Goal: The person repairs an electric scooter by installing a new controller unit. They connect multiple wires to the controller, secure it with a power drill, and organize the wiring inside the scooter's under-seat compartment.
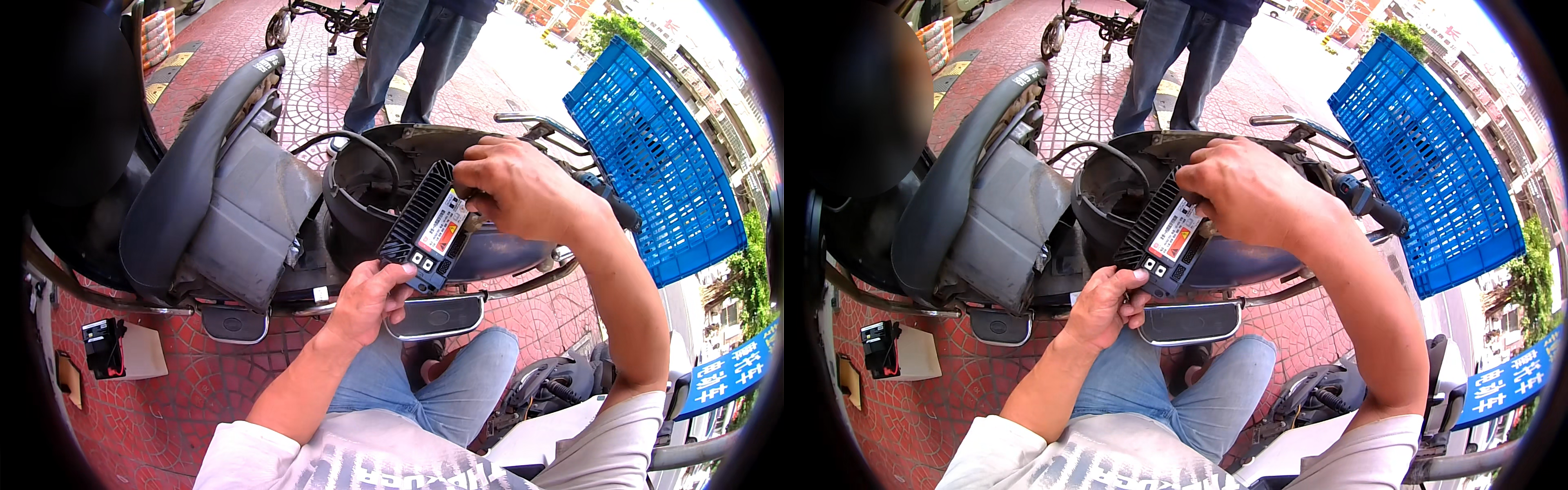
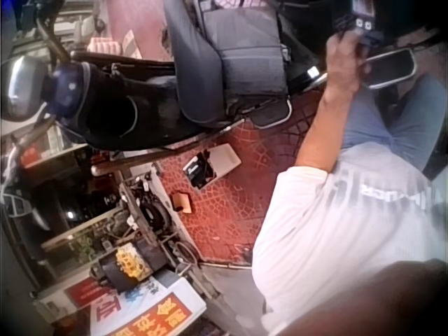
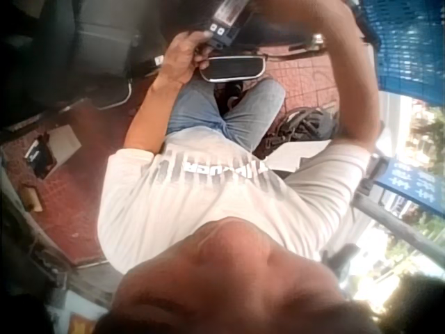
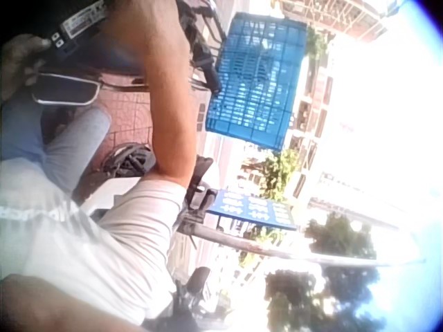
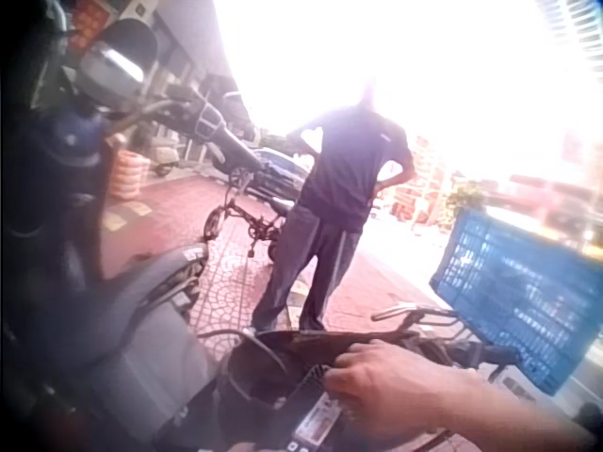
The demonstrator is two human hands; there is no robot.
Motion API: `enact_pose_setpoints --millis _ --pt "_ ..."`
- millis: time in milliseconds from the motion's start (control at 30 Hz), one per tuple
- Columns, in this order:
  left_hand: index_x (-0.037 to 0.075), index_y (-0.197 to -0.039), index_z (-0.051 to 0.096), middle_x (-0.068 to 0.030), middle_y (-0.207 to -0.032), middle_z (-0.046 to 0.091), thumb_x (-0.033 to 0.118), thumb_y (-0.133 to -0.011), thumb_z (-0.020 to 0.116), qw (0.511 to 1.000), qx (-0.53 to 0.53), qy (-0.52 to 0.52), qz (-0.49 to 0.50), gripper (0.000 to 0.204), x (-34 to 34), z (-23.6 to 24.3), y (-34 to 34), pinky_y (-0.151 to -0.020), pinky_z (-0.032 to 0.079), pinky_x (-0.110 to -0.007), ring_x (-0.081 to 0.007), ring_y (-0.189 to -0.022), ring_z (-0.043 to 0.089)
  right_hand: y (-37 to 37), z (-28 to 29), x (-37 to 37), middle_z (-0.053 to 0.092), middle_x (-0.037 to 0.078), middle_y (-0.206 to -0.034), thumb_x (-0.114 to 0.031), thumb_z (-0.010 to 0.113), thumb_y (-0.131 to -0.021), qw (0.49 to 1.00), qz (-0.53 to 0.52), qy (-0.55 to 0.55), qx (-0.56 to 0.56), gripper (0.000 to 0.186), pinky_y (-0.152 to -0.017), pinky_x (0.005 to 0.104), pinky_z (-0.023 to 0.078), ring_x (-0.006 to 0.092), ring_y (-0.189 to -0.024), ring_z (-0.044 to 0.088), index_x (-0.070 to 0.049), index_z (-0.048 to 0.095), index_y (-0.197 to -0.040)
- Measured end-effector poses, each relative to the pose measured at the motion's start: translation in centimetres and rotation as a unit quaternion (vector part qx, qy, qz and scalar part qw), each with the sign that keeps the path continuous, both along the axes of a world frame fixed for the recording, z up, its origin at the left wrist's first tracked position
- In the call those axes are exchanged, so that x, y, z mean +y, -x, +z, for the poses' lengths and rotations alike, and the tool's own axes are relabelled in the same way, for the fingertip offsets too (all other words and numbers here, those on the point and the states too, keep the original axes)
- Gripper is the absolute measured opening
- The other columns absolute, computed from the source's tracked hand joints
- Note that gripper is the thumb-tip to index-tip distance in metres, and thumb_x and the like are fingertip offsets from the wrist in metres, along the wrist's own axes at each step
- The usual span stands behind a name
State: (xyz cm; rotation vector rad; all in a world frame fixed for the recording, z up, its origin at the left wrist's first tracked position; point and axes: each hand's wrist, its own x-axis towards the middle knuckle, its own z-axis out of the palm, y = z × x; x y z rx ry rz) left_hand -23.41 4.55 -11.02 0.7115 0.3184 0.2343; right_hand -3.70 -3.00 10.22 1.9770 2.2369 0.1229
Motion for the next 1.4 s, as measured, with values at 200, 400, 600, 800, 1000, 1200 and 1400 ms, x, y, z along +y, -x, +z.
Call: enact_pose_setpoints --millis 200,400,600,800,1000,1200,1400 --pt "0.004 -0.098 0.067 0.0045 -0.07 0.049 0.026 -0.098 0.072 0.999 -0.007 0.0 0.031 0.022 -0.7 -1.3 -0.5 -0.05 0.038 -0.026 -0.005 -0.056 0.039 -2.4 2.0 1.3 0.076 0.015 -0.092 -0.009 0.083 -0.084 0.983 -0.143 0.046 0.102 0.019 -0.088 0.0436 0.056 0.0339 -0.093 0.073 -0.002 0.077 -0.101" --pt "0.005 -0.098 0.065 0.0014 -0.074 0.052 0.021 -0.098 0.071 0.998 -0.021 -0.004 0.055 0.016 -1.1 -2.0 -0.9 -0.052 0.041 -0.028 -0.0059 -0.059 0.042 -3.8 2.1 1.3 0.076 0.013 -0.089 -0.011 0.085 -0.083 0.967 -0.188 0.114 0.13 0.022 -0.084 0.0414 0.055 0.03 -0.088 0.074 -0.002 0.075 -0.1" --pt "0.004 -0.098 0.067 0.0049 -0.069 0.049 0.026 -0.097 0.07 0.997 -0.015 -0.019 0.076 0.022 -1.6 -1.5 -1.1 -0.05 0.038 -0.025 -0.0046 -0.057 0.04 -3.9 0.7 0.1 0.078 0.013 -0.09 -0.011 0.086 -0.082 0.969 -0.157 0.077 0.173 0.022 -0.082 0.043 0.056 0.0312 -0.089 0.075 -0.003 0.075 -0.099" --pt "0.004 -0.096 0.067 0.005 -0.069 0.05 0.024 -0.097 0.07 0.997 -0.017 -0.032 0.075 0.02 -1.2 -1.8 -1.0 -0.05 0.038 -0.025 -0.0045 -0.057 0.041 -4.3 -0.7 -0.2 0.075 0.014 -0.088 -0.009 0.086 -0.081 0.969 -0.124 0.031 0.213 0.02 -0.082 0.0431 0.055 0.0335 -0.088 0.073 -0.002 0.073 -0.094" --pt "0.004 -0.096 0.067 0.0048 -0.069 0.051 0.024 -0.096 0.07 0.997 -0.008 -0.033 0.074 0.02 -1.4 -1.6 -1.3 -0.051 0.039 -0.024 -0.0043 -0.058 0.042 -5.0 -1.5 -1.0 0.071 0.013 -0.091 -0.009 0.086 -0.08 0.978 -0.05 -0.023 0.201 0.02 -0.083 0.0447 0.055 0.037 -0.093 0.07 -0.002 0.073 -0.094" --pt "0.005 -0.096 0.068 0.0046 -0.07 0.052 0.024 -0.096 0.07 0.997 -0.015 -0.043 0.07 0.02 -1.1 -1.5 -1.3 -0.051 0.038 -0.025 -0.0047 -0.059 0.043 -5.2 -2.2 -2.2 0.069 0.011 -0.096 -0.008 0.084 -0.081 0.981 -0.007 -0.073 0.18 0.018 -0.084 0.046 0.056 0.0352 -0.099 0.068 -0.003 0.074 -0.095" --pt "0.005 -0.096 0.067 0.0049 -0.069 0.05 0.025 -0.095 0.07 0.996 -0.013 -0.058 0.074 0.02 -1.1 -2.3 -1.4 -0.052 0.037 -0.025 -0.0049 -0.059 0.042 -4.0 -2.4 -2.4 0.066 0.009 -0.099 -0.011 0.081 -0.083 0.991 0.005 -0.09 0.097 0.019 -0.081 0.0461 0.057 0.0333 -0.101 0.067 -0.005 0.071 -0.097"
